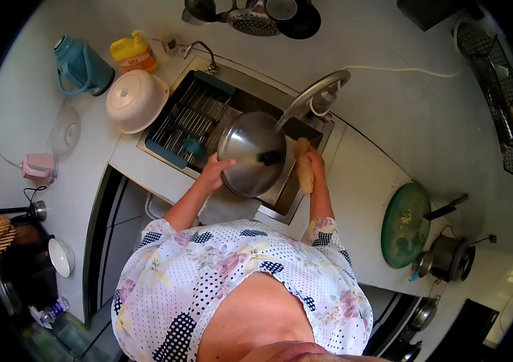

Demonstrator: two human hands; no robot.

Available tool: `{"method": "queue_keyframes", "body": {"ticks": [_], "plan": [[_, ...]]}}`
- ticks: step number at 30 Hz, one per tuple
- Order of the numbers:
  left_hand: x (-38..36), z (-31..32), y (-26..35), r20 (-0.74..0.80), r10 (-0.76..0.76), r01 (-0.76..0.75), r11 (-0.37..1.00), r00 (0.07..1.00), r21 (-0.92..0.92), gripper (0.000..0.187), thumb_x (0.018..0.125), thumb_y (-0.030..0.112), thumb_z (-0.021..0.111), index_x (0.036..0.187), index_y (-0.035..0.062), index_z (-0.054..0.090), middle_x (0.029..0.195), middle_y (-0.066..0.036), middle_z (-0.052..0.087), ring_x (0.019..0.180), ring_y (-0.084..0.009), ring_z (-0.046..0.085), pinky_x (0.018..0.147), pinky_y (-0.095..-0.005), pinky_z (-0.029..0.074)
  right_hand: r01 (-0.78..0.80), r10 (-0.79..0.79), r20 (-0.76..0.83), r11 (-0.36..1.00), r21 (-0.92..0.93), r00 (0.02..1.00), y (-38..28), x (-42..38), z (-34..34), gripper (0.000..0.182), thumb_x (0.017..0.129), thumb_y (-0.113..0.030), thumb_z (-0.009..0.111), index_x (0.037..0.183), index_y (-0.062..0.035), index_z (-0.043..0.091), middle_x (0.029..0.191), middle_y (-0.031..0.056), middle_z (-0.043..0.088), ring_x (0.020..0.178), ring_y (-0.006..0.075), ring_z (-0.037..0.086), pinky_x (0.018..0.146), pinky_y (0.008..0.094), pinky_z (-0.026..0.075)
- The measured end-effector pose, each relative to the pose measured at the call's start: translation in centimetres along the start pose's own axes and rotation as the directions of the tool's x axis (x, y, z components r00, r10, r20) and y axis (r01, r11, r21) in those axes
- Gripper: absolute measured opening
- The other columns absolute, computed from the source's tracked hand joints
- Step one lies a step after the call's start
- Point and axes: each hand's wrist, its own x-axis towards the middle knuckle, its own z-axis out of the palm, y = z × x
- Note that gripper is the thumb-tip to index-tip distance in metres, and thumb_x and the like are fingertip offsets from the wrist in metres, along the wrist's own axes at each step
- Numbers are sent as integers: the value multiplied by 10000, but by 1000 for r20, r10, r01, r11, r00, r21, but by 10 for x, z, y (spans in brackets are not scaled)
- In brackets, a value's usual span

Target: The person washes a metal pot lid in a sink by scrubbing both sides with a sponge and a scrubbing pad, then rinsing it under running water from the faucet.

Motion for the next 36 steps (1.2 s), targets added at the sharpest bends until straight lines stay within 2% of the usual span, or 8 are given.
{"method": "queue_keyframes", "body": {"ticks": [5,17,22,24,26,29,33,36], "plan": [[-1,1,-7,15,-8,8,1000,1000,-25,360,740,25,645,1080,-8,530,982,-109,617,862,-198,613,806,-332,499,-20,-56,224,946,323,973,-31,-26,8,487,812,-216,533,1255,-30,455,1055,109,574,837,217,576,696,313,482],[-1,-24,-6,-13,38,-38,997,999,-72,413,758,22,622,1146,-11,485,1033,-140,599,927,-242,608,845,-376,500,-39,26,50,958,284,998,-33,-41,12,471,825,-360,585,1169,-43,533,1023,104,594,844,216,576,705,315,484],[-4,-23,0,-9,60,-61,989,998,-138,434,780,44,622,1186,16,472,1084,-136,585,972,-247,596,871,-383,491,121,-158,-130,959,-256,979,-46,-45,6,423,821,-315,598,1141,-42,561,1057,105,584,930,242,561,753,325,475],[-4,-23,1,-17,69,-70,985,997,-159,434,789,53,621,1195,21,469,1097,-134,581,982,-248,593,879,-387,487,121,-268,-173,803,-583,948,-48,-53,-5,417,811,-304,606,1136,-46,569,1090,122,577,976,270,555,780,350,471],[-3,-23,0,-19,76,-78,980,997,-183,433,798,63,620,1201,22,466,1107,-133,577,990,-249,588,886,-390,482,64,-367,-121,453,-889,922,-38,-54,-40,431,799,-305,613,1146,-52,569,1133,146,565,1022,304,547,813,374,469],[-1,-13,2,-42,70,-77,975,997,-208,427,814,97,621,1205,27,466,1130,-130,566,1009,-246,577,881,-387,484,-261,-210,-259,23,-965,943,-57,-79,-44,454,782,-312,623,1161,-67,572,1196,183,524,1073,345,521,873,405,443],[9,-6,-9,-61,14,-25,982,998,-185,390,839,153,609,1189,38,478,1117,-114,565,1001,-228,572,860,-371,492,22,-218,-185,701,-713,958,-74,-101,9,453,849,-297,585,1210,-34,510,1236,135,511,1109,291,507,941,425,395],[27,7,-17,-65,-35,24,986,997,-165,333,864,201,585,1145,41,502,1068,-96,571,960,-205,575,838,-355,497,40,-44,56,996,82,997,-6,-57,1,431,870,-259,575,1210,-8,489,1218,108,526,1108,255,506,949,415,398]]}}
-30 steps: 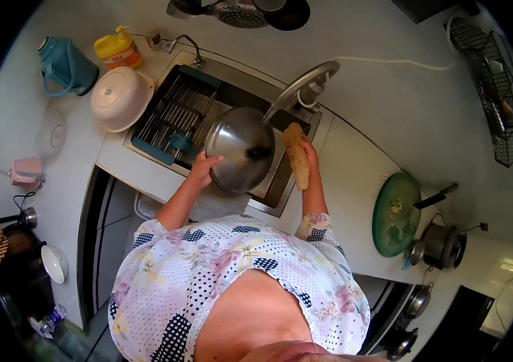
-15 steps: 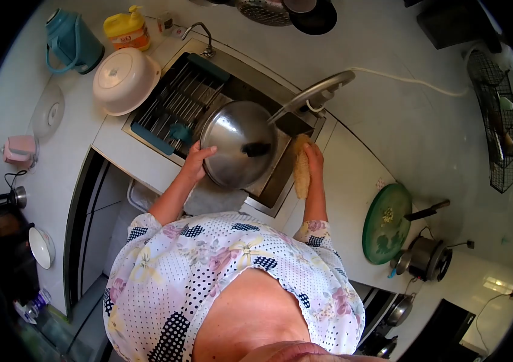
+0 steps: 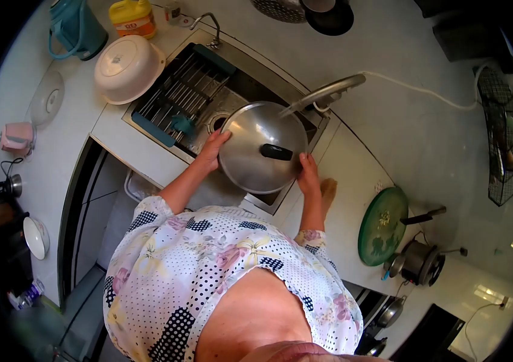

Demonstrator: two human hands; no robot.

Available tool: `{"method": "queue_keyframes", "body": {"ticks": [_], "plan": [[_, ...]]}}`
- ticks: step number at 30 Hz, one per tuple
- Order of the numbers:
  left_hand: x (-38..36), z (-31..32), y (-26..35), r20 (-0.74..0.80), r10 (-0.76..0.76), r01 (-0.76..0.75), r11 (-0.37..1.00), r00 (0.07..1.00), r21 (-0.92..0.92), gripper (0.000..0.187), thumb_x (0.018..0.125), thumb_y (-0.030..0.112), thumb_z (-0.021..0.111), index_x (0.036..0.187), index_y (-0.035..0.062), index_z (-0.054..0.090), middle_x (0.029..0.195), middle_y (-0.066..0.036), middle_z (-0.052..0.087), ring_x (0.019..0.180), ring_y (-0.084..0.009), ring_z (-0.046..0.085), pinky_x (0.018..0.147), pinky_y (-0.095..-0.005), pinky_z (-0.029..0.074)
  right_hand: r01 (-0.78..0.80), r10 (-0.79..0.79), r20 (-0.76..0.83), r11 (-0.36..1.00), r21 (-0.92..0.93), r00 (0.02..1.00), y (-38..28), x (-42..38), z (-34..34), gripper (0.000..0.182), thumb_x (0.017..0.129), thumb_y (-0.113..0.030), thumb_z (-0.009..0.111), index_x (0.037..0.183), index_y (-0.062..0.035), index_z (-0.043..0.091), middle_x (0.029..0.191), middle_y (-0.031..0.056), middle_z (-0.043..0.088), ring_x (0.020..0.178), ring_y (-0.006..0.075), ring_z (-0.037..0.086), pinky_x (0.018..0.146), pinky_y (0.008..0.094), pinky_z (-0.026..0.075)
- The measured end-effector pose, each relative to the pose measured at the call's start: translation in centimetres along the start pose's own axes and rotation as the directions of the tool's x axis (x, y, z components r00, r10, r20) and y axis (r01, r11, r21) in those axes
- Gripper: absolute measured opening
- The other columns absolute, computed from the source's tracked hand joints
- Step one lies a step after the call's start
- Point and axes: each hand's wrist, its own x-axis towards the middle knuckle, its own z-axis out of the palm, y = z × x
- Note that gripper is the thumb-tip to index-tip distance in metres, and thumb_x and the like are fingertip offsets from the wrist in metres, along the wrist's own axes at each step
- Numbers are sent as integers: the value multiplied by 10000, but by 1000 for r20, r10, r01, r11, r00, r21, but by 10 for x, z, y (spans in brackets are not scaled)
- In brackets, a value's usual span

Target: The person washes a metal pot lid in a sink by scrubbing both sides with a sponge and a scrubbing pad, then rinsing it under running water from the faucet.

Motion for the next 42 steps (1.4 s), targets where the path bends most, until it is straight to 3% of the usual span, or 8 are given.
{"method": "queue_keyframes", "body": {"ticks": [3,10,13,21,26,32,38,42], "plan": [[18,-8,-4,-22,27,-23,988,999,150,310,884,260,561,1099,40,522,1018,-75,569,914,-182,573,811,-342,499,-163,124,113,865,475,986,32,9,-15,410,862,-235,592,1191,-7,500,1186,103,543,1087,253,514,943,392,414],[35,-39,34,-105,-139,174,780,985,601,475,838,461,581,1135,90,575,948,-108,614,842,-209,589,746,-331,481,-77,56,54,808,584,997,45,-11,-3,355,872,-183,568,1188,-31,519,1172,116,568,1086,280,527,944,426,425],[66,-89,50,258,421,-224,-128,870,966,414,814,333,604,1141,81,573,1001,-155,611,867,-297,605,756,-394,497,-29,-34,101,826,563,994,28,-22,11,381,879,-116,529,1239,-25,439,1185,101,537,1077,268,526,931,430,427],[104,-206,108,143,620,260,-513,772,818,213,762,67,515,967,67,575,993,-180,574,949,-368,554,697,-448,505,10,16,-30,707,708,999,31,-13,-19,347,850,-130,565,1177,-27,514,1174,115,562,1101,274,515,961,429,402],[117,-214,121,-29,582,363,-466,812,806,191,718,15,566,900,57,603,898,-160,600,863,-355,582,723,-434,488,47,-53,-12,745,665,999,13,-21,8,355,826,-123,589,1163,-31,529,1146,111,580,1083,277,527,970,422,401],[102,-133,108,354,776,-333,-196,522,922,181,704,-21,638,871,31,594,871,-144,595,832,-310,594,679,-363,479,28,3,-46,768,640,999,17,-14,14,440,800,-101,595,1221,-56,476,1170,106,552,1104,291,504,971,437,399],[66,4,54,195,600,-480,361,776,800,278,749,41,662,1019,31,595,1015,-112,592,881,-245,603,722,-302,495,22,-53,36,809,588,998,12,-8,29,488,779,-88,605,1240,-56,447,1162,105,544,1102,288,505,967,442,406],[80,25,35,250,589,-497,303,768,813,318,756,74,661,1062,30,590,1023,-144,590,907,-294,593,742,-338,487,20,-59,74,900,436,995,9,-14,34,462,768,-51,612,1209,-37,475,1124,102,569,1040,257,547,934,409,430]]}}
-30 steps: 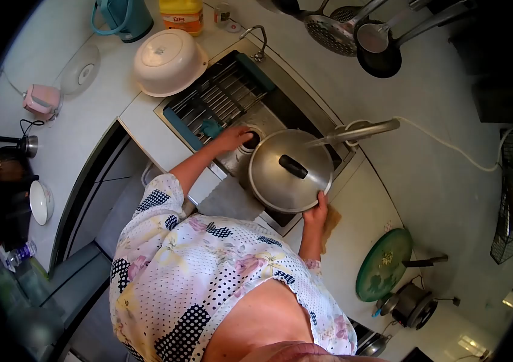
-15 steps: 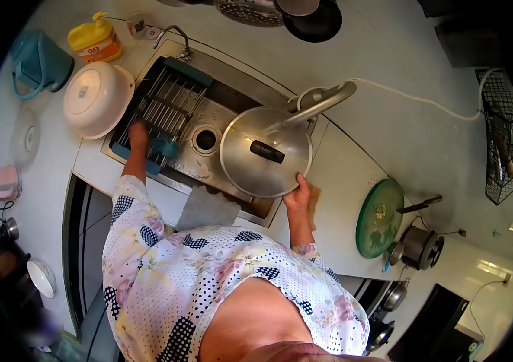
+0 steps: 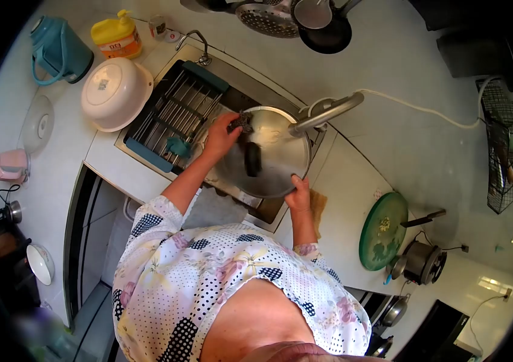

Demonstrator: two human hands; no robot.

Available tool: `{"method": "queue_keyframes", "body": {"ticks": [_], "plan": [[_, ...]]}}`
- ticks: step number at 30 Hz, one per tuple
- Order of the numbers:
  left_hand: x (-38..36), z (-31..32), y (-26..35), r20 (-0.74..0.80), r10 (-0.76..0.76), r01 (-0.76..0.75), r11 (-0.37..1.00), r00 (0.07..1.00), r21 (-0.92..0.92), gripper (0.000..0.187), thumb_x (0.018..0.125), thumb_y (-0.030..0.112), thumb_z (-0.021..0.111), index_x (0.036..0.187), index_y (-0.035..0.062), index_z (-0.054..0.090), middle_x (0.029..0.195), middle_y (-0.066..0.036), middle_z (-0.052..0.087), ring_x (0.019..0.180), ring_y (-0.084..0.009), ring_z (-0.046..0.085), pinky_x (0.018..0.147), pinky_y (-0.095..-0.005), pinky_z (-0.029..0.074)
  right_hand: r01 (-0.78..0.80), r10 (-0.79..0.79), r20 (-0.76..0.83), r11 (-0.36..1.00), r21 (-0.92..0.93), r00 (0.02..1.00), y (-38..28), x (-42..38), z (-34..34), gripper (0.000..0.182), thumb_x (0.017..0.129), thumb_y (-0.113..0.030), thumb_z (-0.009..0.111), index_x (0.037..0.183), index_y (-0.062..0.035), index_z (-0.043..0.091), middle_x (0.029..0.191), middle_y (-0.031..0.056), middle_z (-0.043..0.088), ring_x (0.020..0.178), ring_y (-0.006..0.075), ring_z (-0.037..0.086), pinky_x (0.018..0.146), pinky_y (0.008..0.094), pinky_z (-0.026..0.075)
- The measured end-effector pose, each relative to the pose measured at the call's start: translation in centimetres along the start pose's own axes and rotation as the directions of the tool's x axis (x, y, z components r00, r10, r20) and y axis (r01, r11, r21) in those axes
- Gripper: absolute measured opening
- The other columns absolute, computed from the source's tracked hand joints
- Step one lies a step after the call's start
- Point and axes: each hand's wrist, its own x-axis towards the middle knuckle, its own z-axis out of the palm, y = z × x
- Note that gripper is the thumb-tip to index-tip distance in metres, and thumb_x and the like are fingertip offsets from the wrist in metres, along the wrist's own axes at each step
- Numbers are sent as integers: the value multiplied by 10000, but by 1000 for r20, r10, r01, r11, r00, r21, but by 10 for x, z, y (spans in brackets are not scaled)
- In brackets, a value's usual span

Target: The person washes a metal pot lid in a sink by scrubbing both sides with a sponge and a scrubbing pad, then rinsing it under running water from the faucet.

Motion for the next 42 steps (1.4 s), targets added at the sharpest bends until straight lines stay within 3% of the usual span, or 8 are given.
{"method": "queue_keyframes", "body": {"ticks": [8,14,20,23,26,32,38,42], "plan": [[2,31,23,203,141,-189,952,969,242,306,795,120,596,1080,8,588,1035,-195,587,888,-360,574,774,-408,462,28,8,121,956,-293,993,-15,-21,19,377,771,-43,623,1133,6,528,1030,54,605,922,149,570,839,292,446],[10,31,-13,245,-177,81,931,953,356,367,784,227,557,1072,3,593,1039,-203,575,919,-361,563,814,-408,448,126,-16,175,759,-639,985,-25,-33,9,301,756,-73,647,1042,1,588,943,10,610,844,103,554,766,263,452],[18,39,-20,179,-134,108,983,975,149,371,774,273,548,1002,-11,619,1002,-198,590,909,-357,572,787,-410,454,121,-15,176,783,-610,984,-52,-40,22,321,726,-109,680,1014,-1,587,865,-4,601,758,91,540,688,259,460],[21,29,-10,321,-255,147,935,912,323,362,777,267,550,992,-16,620,987,-201,591,907,-350,572,771,-405,456,165,43,229,568,-806,973,-46,-29,-3,297,732,-98,680,997,0,589,841,-6,601,735,89,538,659,257,461],[14,38,24,194,-12,-30,977,981,213,326,789,187,547,1017,-42,591,880,-198,620,819,-327,598,726,-387,466,103,9,150,685,-722,989,-44,-26,2,280,734,-89,678,985,4,595,839,-1,606,735,92,541,669,256,461],[34,30,-20,180,-90,18,930,980,368,248,801,150,549,977,-4,628,949,-178,595,870,-353,578,748,-426,464,104,49,192,697,-710,980,-39,-27,-13,302,730,-85,673,1006,12,597,890,22,620,777,114,563,721,263,466],[37,34,63,186,229,-265,944,955,196,204,817,73,554,998,0,614,940,-185,600,889,-314,589,752,-358,464,22,60,149,869,-495,987,-23,-40,9,389,722,-69,665,1087,24,566,995,60,621,887,141,575,816,280,451],[46,37,35,-44,27,-28,999,999,-30,205,819,93,590,1006,11,613,938,-112,616,843,-218,592,733,-318,468,37,-13,118,979,-202,993,-3,-37,6,429,714,-20,626,1131,15,532,1058,97,606,940,204,586,859,330,459]]}}
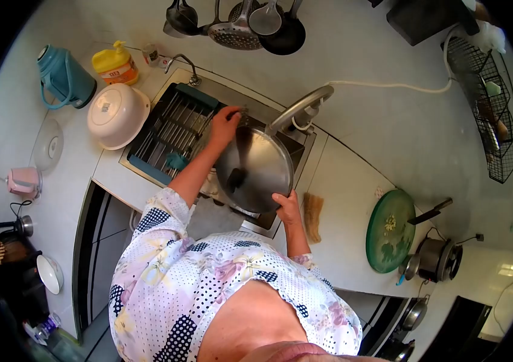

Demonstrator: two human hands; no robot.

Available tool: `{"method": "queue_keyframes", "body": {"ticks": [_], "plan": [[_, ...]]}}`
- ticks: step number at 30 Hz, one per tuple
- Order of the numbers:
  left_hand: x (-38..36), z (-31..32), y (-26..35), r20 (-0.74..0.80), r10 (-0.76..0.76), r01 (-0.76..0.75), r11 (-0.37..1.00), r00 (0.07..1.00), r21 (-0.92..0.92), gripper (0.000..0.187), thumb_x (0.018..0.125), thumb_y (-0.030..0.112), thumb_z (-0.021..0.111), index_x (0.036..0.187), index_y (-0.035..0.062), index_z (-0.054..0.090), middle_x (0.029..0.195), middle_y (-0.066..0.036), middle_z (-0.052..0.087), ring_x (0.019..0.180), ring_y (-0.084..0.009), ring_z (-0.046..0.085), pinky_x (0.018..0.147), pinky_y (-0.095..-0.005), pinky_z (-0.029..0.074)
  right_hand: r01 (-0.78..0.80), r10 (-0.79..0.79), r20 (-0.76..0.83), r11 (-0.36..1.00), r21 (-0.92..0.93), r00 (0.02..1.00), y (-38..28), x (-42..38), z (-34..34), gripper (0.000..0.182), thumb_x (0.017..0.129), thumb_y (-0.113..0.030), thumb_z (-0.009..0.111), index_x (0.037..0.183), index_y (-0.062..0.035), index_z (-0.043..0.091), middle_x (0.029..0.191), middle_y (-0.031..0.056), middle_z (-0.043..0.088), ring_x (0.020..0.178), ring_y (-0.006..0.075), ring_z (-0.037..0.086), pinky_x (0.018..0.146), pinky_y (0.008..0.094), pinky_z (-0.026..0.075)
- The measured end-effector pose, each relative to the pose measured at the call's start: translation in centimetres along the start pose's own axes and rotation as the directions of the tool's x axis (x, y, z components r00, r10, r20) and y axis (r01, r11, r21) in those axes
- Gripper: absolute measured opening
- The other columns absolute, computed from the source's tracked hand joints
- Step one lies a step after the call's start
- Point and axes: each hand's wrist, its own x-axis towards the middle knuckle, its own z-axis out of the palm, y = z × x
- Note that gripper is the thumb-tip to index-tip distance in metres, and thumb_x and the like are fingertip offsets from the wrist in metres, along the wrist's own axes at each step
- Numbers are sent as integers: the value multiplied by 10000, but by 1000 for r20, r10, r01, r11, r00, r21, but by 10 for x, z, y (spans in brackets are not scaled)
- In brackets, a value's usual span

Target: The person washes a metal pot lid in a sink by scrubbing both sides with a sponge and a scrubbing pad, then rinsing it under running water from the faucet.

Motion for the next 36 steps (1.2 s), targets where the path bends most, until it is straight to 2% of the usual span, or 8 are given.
{"method": "queue_keyframes", "body": {"ticks": [5,11,14,17,20,29,32,36], "plan": [[-19,-42,-7,144,-184,192,981,972,-39,228,800,137,645,995,24,612,914,-69,614,813,-162,575,726,-305,465,3,6,-30,955,295,1000,3,-2,-23,481,705,5,589,1176,-4,496,1097,126,592,991,273,585,909,410,461],[-36,-45,-26,253,-71,74,997,965,0,207,792,160,664,962,55,610,916,-31,603,833,-108,546,687,-256,447,44,-9,-92,922,385,996,11,1,-27,485,716,-5,596,1188,7,481,1092,152,590,999,293,585,887,414,472],[-33,-51,-21,292,-166,180,983,942,-23,187,792,162,667,936,76,586,867,-7,579,787,-94,523,621,-243,430,30,-19,-32,933,358,999,7,-2,-20,491,720,-11,592,1196,12,475,1100,162,587,1009,297,582,893,413,470],[-26,-60,-21,416,-391,464,882,821,-87,204,791,178,673,933,100,550,804,14,533,712,-80,485,559,-232,400,-35,17,57,941,335,998,4,-5,-21,509,720,-12,589,1212,16,460,1108,161,583,1021,300,578,898,409,469],[-23,-66,-25,547,-397,564,808,737,-173,230,797,212,673,948,123,522,785,27,493,668,-65,451,520,-215,371,-29,19,35,945,325,999,3,-7,-21,520,711,-24,593,1211,15,457,1115,150,574,1024,307,569,916,435,456],[-34,-55,-27,375,-153,192,979,914,-69,264,815,190,662,1017,136,501,880,3,525,725,-81,489,547,-221,408,6,41,-90,883,469,995,17,-1,-32,497,731,11,569,1214,12,453,1095,156,584,999,309,580,887,447,468],[-40,-61,-22,506,-400,568,789,764,-234,294,805,187,673,1022,134,482,880,-13,533,746,-98,510,572,-244,428,-8,44,-63,880,475,997,10,-5,-24,491,733,12,562,1212,18,455,1111,163,577,1007,317,578,889,444,469],[-34,-68,-27,584,-457,655,735,671,-177,318,784,167,693,1006,131,468,860,-25,537,747,-113,525,597,-259,440,-65,73,-8,923,379,997,8,-7,-28,493,725,18,556,1207,40,454,1114,177,574,999,315,585,891,432,472]]}}
